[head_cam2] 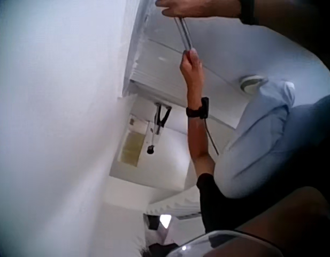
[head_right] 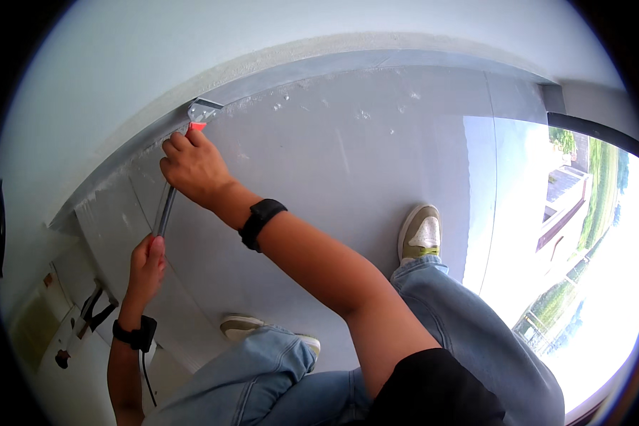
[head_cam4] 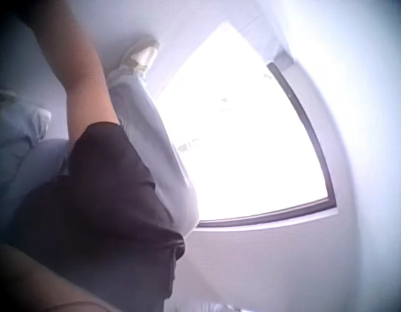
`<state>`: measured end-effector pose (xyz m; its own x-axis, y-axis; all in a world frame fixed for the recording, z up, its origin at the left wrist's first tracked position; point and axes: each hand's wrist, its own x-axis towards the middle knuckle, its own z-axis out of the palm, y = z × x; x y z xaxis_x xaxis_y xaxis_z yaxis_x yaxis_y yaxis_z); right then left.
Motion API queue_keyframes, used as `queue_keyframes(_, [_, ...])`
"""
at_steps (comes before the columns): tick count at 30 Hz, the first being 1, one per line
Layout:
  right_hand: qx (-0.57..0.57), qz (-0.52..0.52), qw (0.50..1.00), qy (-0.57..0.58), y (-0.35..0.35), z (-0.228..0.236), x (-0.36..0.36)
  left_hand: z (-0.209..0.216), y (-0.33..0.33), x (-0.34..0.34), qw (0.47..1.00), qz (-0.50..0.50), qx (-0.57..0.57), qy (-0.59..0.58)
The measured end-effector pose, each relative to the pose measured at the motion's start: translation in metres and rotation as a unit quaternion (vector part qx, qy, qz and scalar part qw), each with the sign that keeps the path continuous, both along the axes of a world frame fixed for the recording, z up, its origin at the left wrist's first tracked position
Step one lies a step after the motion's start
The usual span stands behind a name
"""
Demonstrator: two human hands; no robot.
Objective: The person uses a long-handled scraper to remove white residue from a gray tiled floor and baseboard, then picks up a piece of debris by hand.
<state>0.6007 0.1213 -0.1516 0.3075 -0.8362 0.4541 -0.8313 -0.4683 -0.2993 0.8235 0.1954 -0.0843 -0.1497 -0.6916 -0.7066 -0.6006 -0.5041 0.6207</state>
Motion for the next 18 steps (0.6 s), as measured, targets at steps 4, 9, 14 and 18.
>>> queue_keyframes(4, [0.022, -0.005, 1.0, 0.007, 0.004, 0.003, -0.043, 0.004, 0.001, -0.046, 0.999, -0.04, -0.023, 0.021])
queue_keyframes(9, [0.034, 0.015, 0.999, 0.003, 0.003, 0.002, -0.003, 0.002, 0.003, -0.005, 0.997, -0.038, -0.054, -0.034])
queue_keyframes(14, [-0.002, 0.001, 1.0, 0.005, 0.002, -0.005, -0.056, 0.0, 0.007, -0.063, 0.999, -0.041, -0.024, 0.026])
queue_keyframes(18, [-0.012, 0.003, 1.0, 0.002, 0.002, 0.001, -0.017, -0.002, 0.006, -0.022, 1.0, -0.01, -0.022, 0.001])
